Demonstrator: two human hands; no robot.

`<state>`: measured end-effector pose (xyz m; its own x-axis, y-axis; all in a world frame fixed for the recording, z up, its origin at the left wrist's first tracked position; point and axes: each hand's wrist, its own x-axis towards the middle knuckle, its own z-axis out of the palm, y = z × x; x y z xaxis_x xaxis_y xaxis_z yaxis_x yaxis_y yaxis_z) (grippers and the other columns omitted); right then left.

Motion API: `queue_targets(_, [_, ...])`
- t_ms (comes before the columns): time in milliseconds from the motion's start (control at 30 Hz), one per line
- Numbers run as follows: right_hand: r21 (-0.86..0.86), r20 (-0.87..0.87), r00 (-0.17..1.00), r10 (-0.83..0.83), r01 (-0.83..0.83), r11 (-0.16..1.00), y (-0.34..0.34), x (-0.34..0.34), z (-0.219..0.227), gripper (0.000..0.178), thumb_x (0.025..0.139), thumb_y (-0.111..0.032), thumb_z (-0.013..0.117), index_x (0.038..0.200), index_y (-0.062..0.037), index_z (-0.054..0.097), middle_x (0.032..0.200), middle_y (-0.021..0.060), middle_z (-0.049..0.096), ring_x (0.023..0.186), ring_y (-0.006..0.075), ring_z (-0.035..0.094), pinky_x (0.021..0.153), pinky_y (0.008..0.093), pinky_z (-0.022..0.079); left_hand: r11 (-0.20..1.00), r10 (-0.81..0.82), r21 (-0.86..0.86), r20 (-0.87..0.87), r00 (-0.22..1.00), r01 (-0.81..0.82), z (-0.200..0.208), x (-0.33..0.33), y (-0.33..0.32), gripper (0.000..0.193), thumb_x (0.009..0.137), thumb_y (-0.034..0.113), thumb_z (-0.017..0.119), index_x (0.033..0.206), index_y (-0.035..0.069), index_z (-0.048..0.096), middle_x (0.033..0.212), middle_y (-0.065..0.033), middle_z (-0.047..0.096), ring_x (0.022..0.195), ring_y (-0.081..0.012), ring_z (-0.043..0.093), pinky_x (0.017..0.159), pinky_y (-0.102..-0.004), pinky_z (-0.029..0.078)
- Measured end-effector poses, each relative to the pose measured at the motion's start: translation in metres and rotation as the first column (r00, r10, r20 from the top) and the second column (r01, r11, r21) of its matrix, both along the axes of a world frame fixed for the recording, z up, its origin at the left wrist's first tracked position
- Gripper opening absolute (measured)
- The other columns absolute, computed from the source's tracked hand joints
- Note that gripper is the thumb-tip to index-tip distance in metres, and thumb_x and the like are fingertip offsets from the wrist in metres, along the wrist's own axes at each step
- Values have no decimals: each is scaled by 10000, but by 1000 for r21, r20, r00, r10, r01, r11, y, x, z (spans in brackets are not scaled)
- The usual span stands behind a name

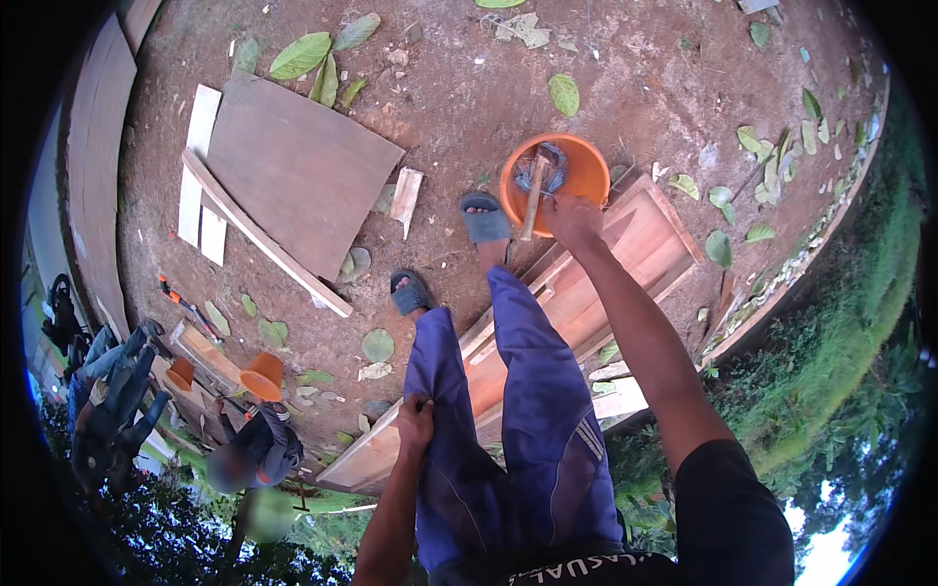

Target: The person positions a long wooden plank on the ground, then uses a hammer to drive nails into the plank to attach it to a wooden frame. The person repeatedly picks nails from an orange bucket and hammers them into the wood.

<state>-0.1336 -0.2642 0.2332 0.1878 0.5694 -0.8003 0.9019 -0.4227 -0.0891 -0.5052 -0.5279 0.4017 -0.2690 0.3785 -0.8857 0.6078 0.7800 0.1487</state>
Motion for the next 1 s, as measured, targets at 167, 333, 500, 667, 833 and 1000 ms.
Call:
queue_targets(167, [734, 111, 953, -283, 113, 670, 23, 53, -80, 504, 909, -413, 577, 1277, -70, 604, 1157, 253, 662, 1143, 389, 626, 1033, 473, 474, 989, -126, -81, -2, 992, 125, 7, -29, -54, 161, 864, 125, 672, 966, 0, 674, 899, -205, 697, 870, -366, 676, 812, -442, 515])
queue_targets(333, [-49, -3, 990, -138, 137, 989, 52, 53, -85, 512, 885, -375, 615, 1261, -27, 629, 1247, 252, 647, 1199, 384, 613, 1027, 463, 486, 980, -69, -184, 51, 996, 77, 34, -52, -58, 177, 888, 127, 648, 986, -20, 654, 925, -226, 689, 890, -374, 670, 822, -450, 508])
queue_targets(500, [-241, -87, 996, -23, 2, 971, -16, 0, -123, 502, 891, -347, 597, 1239, 14, 627, 1211, 265, 661, 1185, 394, 623, 1019, 473, 491, 985, -85, -150, 28, 996, 89, 42, -73, -53, 182, 935, 153, 615, 972, -23, 589, 875, -252, 658, 811, -415, 644, 757, -485, 495])
queue_targets(667, [3, 210, 927, -311, 317, 948, -95, -72, -144, 435, 880, -311, 625, 1135, 41, 657, 1187, 301, 659, 1186, 392, 627, 1005, 472, 501, 968, -245, 63, -13, 970, 245, 22, -80, -52, 174, 958, 182, 607, 918, 18, 564, 835, -242, 642, 781, -454, 604, 699, -541, 446])
queue_targets(833, [173, 295, 882, -369, 330, 928, -111, -87, -90, 234, 946, -192, 551, 1059, -19, 660, 1042, 221, 690, 1022, 334, 690, 878, 420, 560, 818, -531, 214, -76, 844, 534, 18, -128, -20, 130, 954, 165, 605, 899, 49, 586, 817, -192, 654, 787, -419, 614, 715, -535, 420])
queue_targets(1000, [574, -160, 561, -812, 722, 386, -214, -158, 10, 234, 984, -196, 481, 1063, -5, 590, 909, 179, 651, 851, 282, 666, 788, 417, 525, 898, -414, 200, 80, 907, 392, 30, -218, -26, 219, 973, 217, 586, 929, 3, 594, 822, -275, 656, 763, -493, 640, 682, -560, 490])
